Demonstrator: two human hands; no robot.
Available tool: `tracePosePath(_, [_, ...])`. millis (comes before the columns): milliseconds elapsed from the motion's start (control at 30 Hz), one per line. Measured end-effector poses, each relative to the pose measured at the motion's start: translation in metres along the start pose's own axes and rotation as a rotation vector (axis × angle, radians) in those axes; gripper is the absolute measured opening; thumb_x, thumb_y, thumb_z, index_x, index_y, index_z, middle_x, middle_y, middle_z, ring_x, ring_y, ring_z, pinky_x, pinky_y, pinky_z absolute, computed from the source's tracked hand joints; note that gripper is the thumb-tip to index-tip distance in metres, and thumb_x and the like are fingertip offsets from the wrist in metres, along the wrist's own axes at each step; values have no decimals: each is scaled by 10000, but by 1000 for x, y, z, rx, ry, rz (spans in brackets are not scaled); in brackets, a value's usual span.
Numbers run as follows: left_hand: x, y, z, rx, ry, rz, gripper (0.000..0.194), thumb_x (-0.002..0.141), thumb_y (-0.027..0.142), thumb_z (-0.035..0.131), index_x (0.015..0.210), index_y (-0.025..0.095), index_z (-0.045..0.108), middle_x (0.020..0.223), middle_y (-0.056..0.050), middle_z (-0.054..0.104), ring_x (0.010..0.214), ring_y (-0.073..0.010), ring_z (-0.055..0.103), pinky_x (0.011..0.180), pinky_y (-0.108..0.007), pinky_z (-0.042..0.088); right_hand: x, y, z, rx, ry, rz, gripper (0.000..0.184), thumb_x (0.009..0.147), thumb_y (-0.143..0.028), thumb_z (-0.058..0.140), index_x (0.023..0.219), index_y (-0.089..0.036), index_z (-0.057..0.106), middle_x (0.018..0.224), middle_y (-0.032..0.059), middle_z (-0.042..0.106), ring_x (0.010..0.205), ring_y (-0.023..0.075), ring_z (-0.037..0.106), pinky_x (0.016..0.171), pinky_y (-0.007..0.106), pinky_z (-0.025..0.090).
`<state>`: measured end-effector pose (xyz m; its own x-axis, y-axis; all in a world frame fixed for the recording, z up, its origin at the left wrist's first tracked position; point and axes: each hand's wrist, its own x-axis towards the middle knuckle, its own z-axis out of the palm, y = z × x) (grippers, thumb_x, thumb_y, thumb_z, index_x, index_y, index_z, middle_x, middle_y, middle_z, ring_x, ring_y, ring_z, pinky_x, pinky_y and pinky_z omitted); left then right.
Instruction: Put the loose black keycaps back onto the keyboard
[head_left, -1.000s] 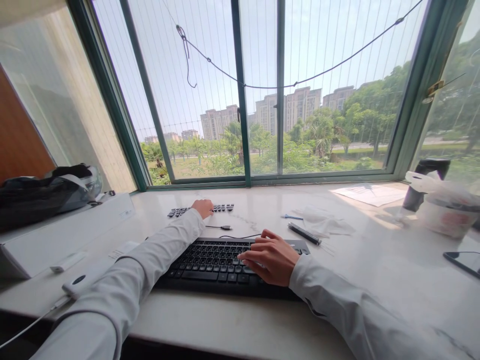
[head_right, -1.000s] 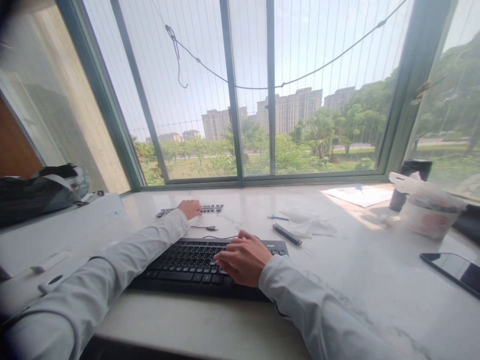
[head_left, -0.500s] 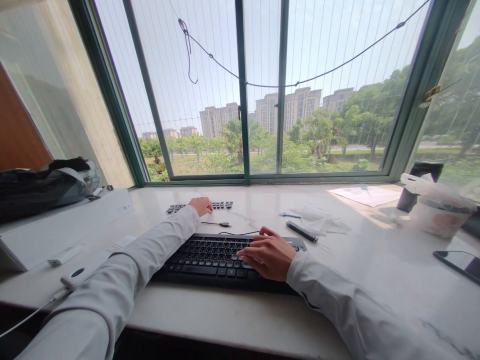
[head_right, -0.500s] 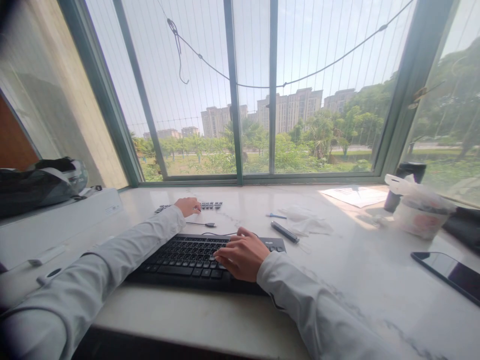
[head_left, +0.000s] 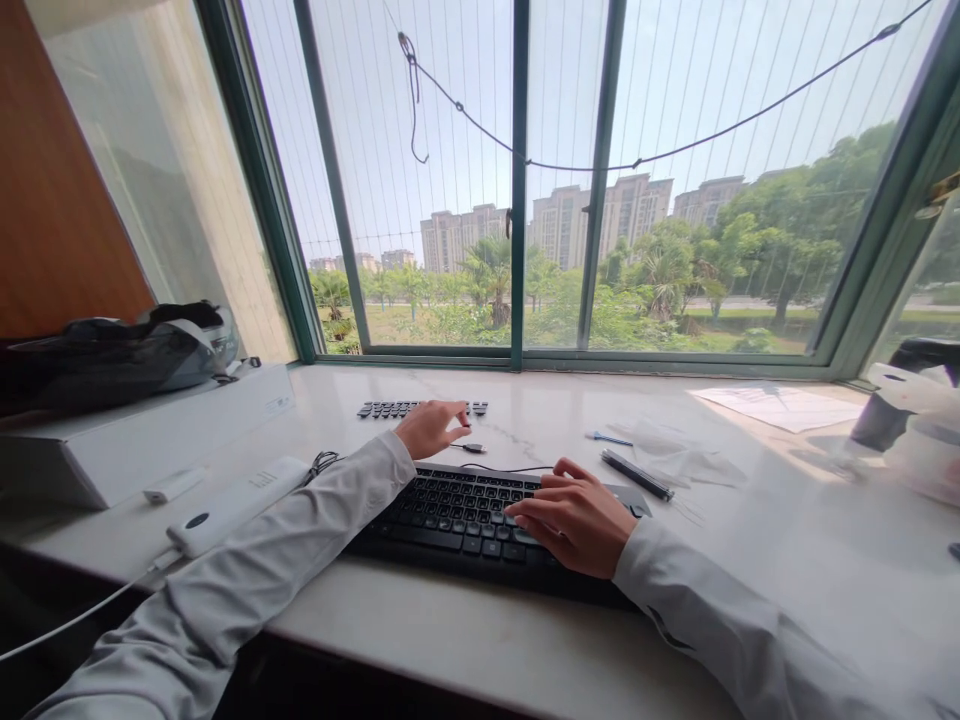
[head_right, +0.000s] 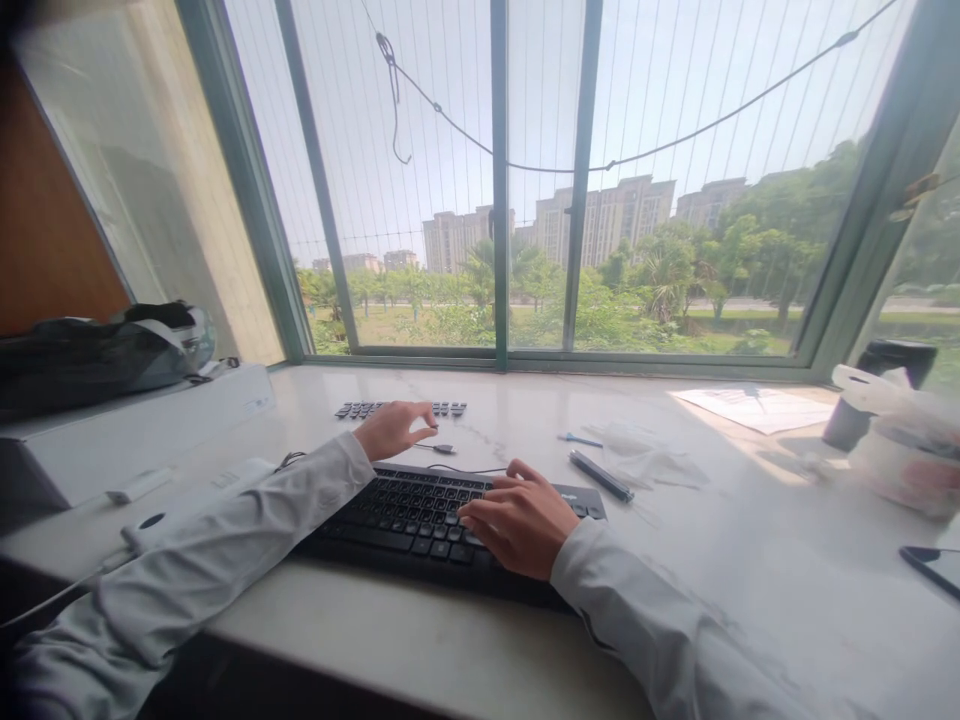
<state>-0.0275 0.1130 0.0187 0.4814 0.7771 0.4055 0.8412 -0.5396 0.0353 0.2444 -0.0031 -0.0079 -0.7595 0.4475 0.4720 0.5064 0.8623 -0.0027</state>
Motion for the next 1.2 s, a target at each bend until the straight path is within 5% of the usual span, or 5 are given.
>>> tracePosePath(167, [-17, 18, 2, -281, -2, 86, 353, 713, 427, 755, 979, 214, 663, 884, 14, 732, 735, -145, 649, 708, -241, 444, 1, -2, -1, -4, -47, 28, 285, 971, -315, 404, 1055, -279, 674, 724, -3, 702, 667, 139, 552, 773, 335, 293])
tracePosePath(400, [-23, 16, 5, -559, -45, 104, 307, 625, 413, 817, 835, 199, 749, 786, 17, 731, 649, -95, 599, 652, -200, 425, 3, -2, 0, 12, -89, 65, 298, 980, -292, 394, 1113, -302, 661, 713, -5, 687, 639, 134, 546, 749, 333, 319])
tracePosePath(700, [-26, 18, 5, -708, -154, 154, 350, 630, 425, 810, 864, 169, 761, 773, -17, 727, 540, -50, 502, 528, -175, 357, 3, -1, 1, -9, -91, 52, 284, 978, -287, 416, 1136, -282, 652, 672, -15, 646, 627, 127, 522, 750, 323, 331])
tracePosePath(933, [-35, 31, -10, -857, -389, 141, 361, 688, 347, 778, 981, 137, 744, 842, -63, 733, 397, -25, 458, 382, -168, 328, 3, 2, 1, -2, -120, 60, 277, 973, -287, 420, 1123, -276, 653, 662, -15, 648, 632, 127, 534, 763, 327, 320])
tracePosePath(1200, [-36, 39, -2, -828, -376, 208, 317, 665, 374, 796, 901, 164, 765, 764, -27, 726, 384, -32, 444, 396, -178, 343, 1, 3, 3, -1, -146, 62, 293, 973, -308, 421, 1164, -293, 643, 656, -11, 643, 640, 125, 539, 769, 320, 309])
